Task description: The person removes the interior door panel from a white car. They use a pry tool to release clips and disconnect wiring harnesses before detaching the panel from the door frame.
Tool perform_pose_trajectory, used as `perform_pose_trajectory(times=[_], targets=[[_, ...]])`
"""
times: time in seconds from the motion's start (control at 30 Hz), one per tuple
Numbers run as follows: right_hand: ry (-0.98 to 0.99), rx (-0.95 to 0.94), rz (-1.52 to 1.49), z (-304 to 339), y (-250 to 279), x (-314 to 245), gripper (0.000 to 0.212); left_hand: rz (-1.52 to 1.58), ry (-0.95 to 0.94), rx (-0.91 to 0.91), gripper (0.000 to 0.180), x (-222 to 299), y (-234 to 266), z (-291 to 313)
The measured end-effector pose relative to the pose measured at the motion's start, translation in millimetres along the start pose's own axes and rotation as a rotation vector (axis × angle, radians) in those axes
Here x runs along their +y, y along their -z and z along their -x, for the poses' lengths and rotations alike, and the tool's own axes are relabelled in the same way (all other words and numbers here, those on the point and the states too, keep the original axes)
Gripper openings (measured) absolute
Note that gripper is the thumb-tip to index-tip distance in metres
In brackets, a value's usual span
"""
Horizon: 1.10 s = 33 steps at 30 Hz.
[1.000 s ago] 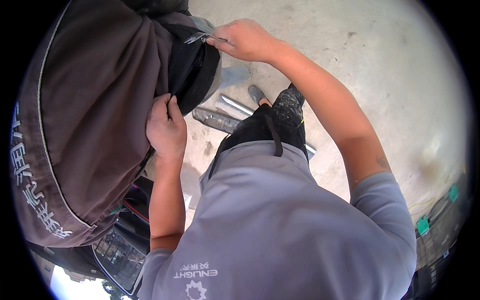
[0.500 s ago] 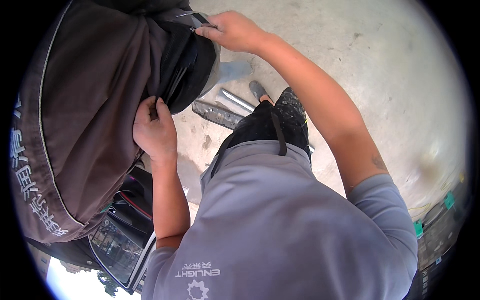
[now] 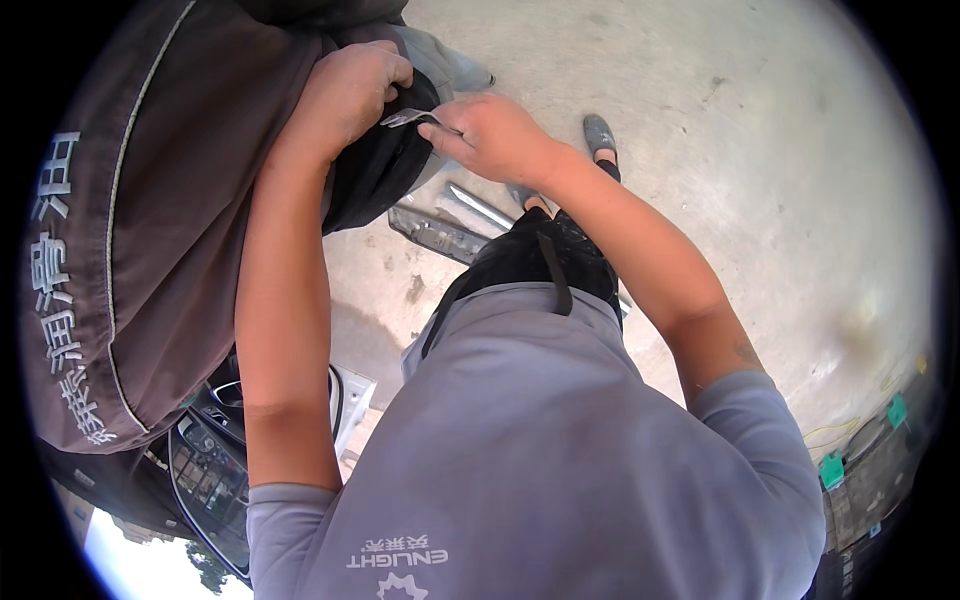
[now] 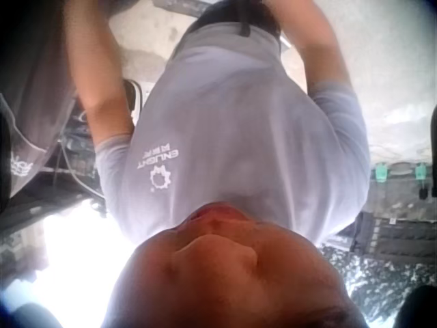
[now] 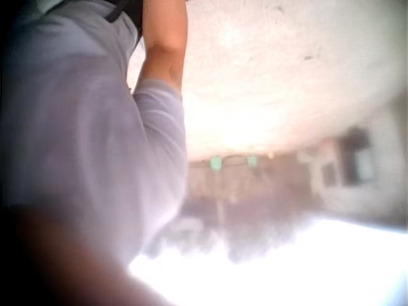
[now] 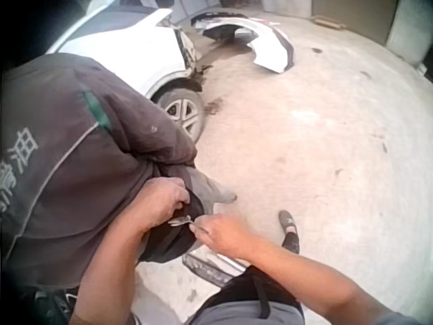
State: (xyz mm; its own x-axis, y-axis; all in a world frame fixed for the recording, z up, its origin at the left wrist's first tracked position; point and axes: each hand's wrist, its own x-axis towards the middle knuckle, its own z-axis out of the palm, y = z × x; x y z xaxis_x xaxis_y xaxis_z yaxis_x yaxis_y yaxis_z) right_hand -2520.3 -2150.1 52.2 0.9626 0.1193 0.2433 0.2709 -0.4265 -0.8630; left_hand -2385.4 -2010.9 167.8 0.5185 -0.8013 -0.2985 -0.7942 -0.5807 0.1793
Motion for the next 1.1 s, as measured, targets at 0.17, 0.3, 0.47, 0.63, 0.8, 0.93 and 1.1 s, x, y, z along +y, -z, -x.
perform_pose_trajectory(times=[0.17, 0.3, 0.47, 0.63, 0.8, 0.93, 1.1], targets=[[0.096, -0.177, -0.004, 33, -60, -51, 0.023, -0.055, -0.063, 0.032, 0.011, -8, 3, -13], [0.051, -0.379, 0.145, 28, -117, -95, 0.016, -0.025, -0.122, 0.114, 0.011, -10, -6, -21], [0.145, -0.379, 0.156, -3, -170, -100, 0.017, -0.048, -0.066, 0.118, 0.014, -8, -9, -12], [0.034, -0.599, 0.173, 33, -98, -71, 0.024, 0.176, -0.076, 0.431, 0.012, 47, -3, 58], [-0.851, -0.677, 0.32, 154, -10, 62, 0.045, 0.567, 0.131, 0.375, 0.007, 82, -127, 166], [-1.035, -0.686, 0.315, 215, 23, 88, 0.056, 0.848, 0.649, -0.373, 0.056, 71, -351, 213], [-1.065, -0.619, 0.31, 194, 72, 82, 0.053, 0.984, 0.691, -0.614, 0.056, 79, -346, 146]])
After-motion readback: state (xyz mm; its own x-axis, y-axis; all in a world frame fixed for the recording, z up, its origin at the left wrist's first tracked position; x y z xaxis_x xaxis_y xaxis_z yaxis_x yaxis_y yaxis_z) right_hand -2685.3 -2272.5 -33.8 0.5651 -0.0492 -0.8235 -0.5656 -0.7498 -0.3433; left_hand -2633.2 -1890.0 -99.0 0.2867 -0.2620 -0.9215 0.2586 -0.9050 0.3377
